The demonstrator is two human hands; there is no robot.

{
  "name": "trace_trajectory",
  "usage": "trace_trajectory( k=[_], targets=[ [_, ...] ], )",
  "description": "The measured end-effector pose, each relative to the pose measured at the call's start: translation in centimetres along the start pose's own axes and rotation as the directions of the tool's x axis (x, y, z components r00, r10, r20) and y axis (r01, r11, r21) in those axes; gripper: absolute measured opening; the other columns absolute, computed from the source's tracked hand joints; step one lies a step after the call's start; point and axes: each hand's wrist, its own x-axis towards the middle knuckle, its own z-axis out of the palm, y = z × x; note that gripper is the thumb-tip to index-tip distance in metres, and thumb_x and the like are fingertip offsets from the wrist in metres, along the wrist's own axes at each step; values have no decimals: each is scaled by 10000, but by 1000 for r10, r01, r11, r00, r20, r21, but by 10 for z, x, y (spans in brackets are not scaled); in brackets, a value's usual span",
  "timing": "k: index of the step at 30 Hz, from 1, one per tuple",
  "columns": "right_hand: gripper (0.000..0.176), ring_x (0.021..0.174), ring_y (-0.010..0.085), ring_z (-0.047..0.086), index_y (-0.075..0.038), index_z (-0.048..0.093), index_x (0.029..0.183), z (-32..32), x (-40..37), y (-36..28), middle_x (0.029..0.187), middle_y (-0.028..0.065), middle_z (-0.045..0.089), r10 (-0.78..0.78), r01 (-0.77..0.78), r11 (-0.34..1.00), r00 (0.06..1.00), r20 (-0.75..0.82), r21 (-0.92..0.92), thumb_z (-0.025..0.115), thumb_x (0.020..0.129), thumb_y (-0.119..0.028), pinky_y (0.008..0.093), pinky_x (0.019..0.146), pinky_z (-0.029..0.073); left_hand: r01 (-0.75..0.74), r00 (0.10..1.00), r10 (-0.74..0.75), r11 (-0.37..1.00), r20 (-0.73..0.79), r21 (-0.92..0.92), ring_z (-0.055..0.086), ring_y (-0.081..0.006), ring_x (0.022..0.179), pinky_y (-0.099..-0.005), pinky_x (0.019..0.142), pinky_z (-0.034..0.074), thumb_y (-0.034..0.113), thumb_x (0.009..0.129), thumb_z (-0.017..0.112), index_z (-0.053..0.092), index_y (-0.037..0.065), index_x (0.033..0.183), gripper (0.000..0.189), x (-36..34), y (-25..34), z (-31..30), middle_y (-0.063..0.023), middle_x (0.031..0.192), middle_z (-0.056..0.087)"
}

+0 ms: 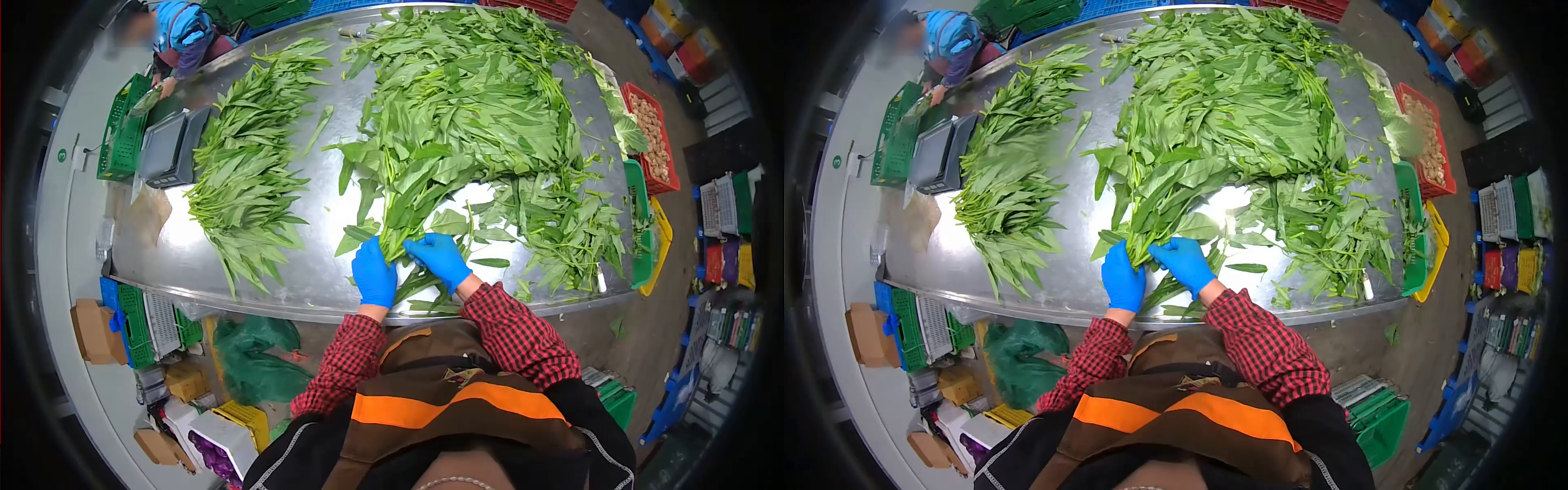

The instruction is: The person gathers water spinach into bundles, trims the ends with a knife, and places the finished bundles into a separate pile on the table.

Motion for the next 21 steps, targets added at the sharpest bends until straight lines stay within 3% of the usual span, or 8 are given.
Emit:
trace_trajectory(
  k=[5, 6, 8, 15, 17, 18, 20, 21],
  targets=[
    [358, 617, 134, 552, 1, 657, 778, -41, -61, -18, 689, 73, 628, -129, 126, 936, 992, 13, -328, 677, 817, -355, 305, 587, 463, 222, 971, -223, 681, 92, -698, 596, -288, 1027, -390, 880, 471, 110, 750, 706, 418, -16, 1286, 622, 8, -22, 25, -179, 1176, 591],
    [343, 710, 134, 573, -26, 655, 936, -64, -54, -1, 835, 66, 657, -198, 211, 971, 973, -121, 108, 615, 864, -358, 307, 636, 476, 152, 965, -263, 516, 13, -843, 600, -237, 1017, -362, 874, 487, 94, 747, 714, 432, -23, 1279, 613, 13, -20, 24, -127, 1134, 618],
    [390, 832, 146, 591, -37, 565, 1165, -114, -54, -35, 1041, 63, 641, -308, 469, 481, 881, -358, 740, 532, 922, -340, 308, 733, 489, 165, 966, -235, 231, 109, -959, 622, -192, 959, -323, 848, 500, 51, 749, 711, 553, -21, 1155, 441, 29, 11, -27, -96, 1070, 645],
    [608, 1120, 176, 533, -45, 481, 1320, -78, -71, 21, 1266, 86, 553, 133, -172, 982, 927, 351, 81, 386, 962, -526, 343, 1002, 394, 509, 840, -135, -142, 526, -849, 646, -197, 823, -350, 693, 547, 55, 827, 662, 532, 46, 1189, 385, -39, 18, 17, -73, 969, 631],
    [717, 1283, 182, 388, -70, 345, 1428, -53, -55, 88, 1430, 117, 390, 361, -469, 877, 786, 501, 104, 389, 935, -588, 340, 1076, 317, 509, 858, 26, 81, 513, -857, 616, -204, 1002, -362, 746, 550, 123, 856, 651, 501, 88, 1244, 418, -86, 5, 65, -71, 1098, 600],
    [753, 1300, 200, 359, -64, 321, 1439, -44, -57, 106, 1439, 116, 371, 85, -192, 963, 882, 464, 189, 379, 926, -613, 338, 1082, 297, 508, 858, 31, 85, 512, -857, 616, -204, 1002, -362, 746, 550, 123, 856, 651, 501, 88, 1244, 418, -84, 16, 59, -71, 1098, 600],
    [751, 1300, 193, 351, -57, 302, 1447, -47, -46, 131, 1450, 111, 352, 224, -413, 881, 795, 564, 232, 417, 927, -587, 334, 1085, 284, 837, 545, -78, 97, 835, -538, 584, -192, 1048, -350, 829, 517, 159, 858, 655, 481, 61, 1263, 451, -78, 46, 23, -84, 1180, 569],
    [751, 1300, 193, 351, -57, 302, 1447, -44, -49, 134, 1450, 111, 352, 226, -419, 875, 796, 562, 242, 417, 927, -587, 334, 1085, 284, 632, 741, 15, 323, 672, -704, 572, -241, 1078, -351, 916, 454, 190, 866, 654, 446, -16, 1287, 513, -81, 29, 53, -128, 1220, 566]
  ],
)
